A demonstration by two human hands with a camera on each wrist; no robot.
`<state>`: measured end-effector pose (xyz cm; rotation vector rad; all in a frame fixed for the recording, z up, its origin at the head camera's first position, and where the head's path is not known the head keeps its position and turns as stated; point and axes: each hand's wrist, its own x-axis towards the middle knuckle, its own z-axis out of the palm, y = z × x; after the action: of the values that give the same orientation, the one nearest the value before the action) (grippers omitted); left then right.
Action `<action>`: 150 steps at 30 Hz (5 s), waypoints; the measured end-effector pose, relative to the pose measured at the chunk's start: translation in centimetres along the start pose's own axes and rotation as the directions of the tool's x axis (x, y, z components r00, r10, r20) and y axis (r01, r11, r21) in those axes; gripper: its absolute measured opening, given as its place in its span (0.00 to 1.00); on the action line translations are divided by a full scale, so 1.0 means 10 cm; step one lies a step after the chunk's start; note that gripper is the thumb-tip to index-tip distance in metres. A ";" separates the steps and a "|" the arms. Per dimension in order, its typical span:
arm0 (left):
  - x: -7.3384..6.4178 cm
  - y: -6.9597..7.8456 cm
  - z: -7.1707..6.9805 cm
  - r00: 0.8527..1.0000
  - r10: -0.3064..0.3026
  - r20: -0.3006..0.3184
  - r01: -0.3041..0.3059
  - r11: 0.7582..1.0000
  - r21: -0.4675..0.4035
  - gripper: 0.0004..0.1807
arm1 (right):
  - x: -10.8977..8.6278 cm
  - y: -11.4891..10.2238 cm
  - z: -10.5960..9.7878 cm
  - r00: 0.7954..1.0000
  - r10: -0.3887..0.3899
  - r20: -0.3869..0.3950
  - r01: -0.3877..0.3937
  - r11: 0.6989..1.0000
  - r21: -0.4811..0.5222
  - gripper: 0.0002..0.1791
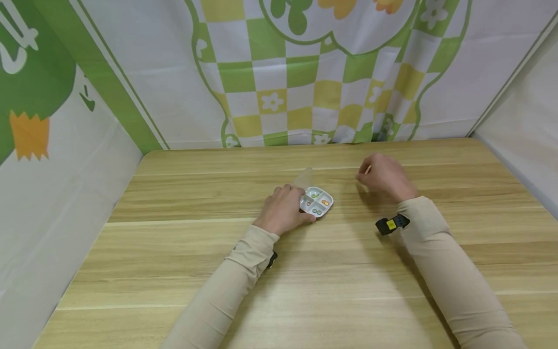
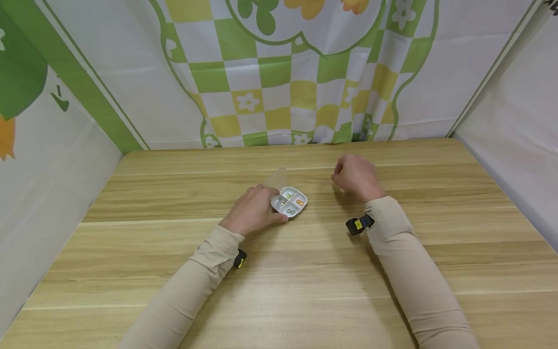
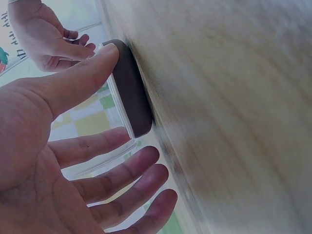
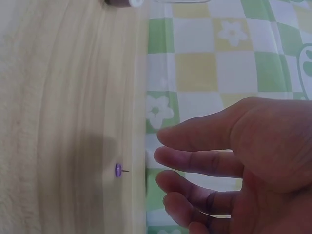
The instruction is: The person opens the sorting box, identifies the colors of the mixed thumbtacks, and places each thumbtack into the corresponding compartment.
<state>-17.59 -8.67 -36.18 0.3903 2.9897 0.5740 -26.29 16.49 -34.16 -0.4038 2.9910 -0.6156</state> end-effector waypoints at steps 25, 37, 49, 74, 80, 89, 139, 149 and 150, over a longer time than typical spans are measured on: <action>0.00 0.00 -0.01 1.000 -0.005 -0.001 0.005 0.999 -0.038 0.35 | -0.01 0.06 -0.02 0.999 0.031 0.039 -0.030 0.999 -0.029 0.11; 0.00 0.00 0.00 1.000 0.003 -0.009 -0.004 0.999 -0.037 0.34 | 0.01 0.06 0.00 0.996 0.063 0.065 -0.061 0.998 -0.035 0.11; 0.00 0.01 0.00 1.000 -0.007 -0.006 0.006 0.999 -0.036 0.34 | 0.02 0.11 0.04 0.998 0.049 0.041 -0.047 0.998 -0.052 0.09; 0.01 0.00 0.00 1.000 0.003 -0.010 -0.003 1.000 -0.022 0.34 | 0.01 0.14 0.06 0.999 0.047 0.015 -0.046 0.996 -0.080 0.08; 0.01 0.00 0.01 1.000 0.005 -0.010 -0.005 1.000 -0.018 0.34 | 0.01 0.13 0.07 0.999 0.042 0.012 -0.040 0.995 -0.091 0.08; 0.01 0.00 0.00 1.000 0.003 -0.011 -0.004 1.000 -0.005 0.34 | 0.01 0.14 0.08 0.999 0.050 0.011 -0.049 0.995 -0.087 0.07; 0.01 0.01 0.01 1.000 -0.007 -0.002 0.007 1.000 -0.008 0.35 | -0.03 -0.20 0.03 0.995 -0.094 -0.030 0.095 0.995 0.022 0.07; 0.02 0.01 0.00 1.000 -0.007 0.000 0.007 1.000 -0.008 0.36 | -0.04 -0.30 0.08 0.995 -0.101 -0.003 0.101 0.994 0.038 0.05; 0.02 0.01 0.00 1.000 -0.006 0.001 0.006 1.000 -0.007 0.36 | -0.04 -0.32 0.09 0.995 -0.105 -0.001 0.105 0.994 0.040 0.05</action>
<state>-17.73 -8.57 -36.17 0.3806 2.9863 0.5837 -24.98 13.42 -33.75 -0.5608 2.9660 -0.6822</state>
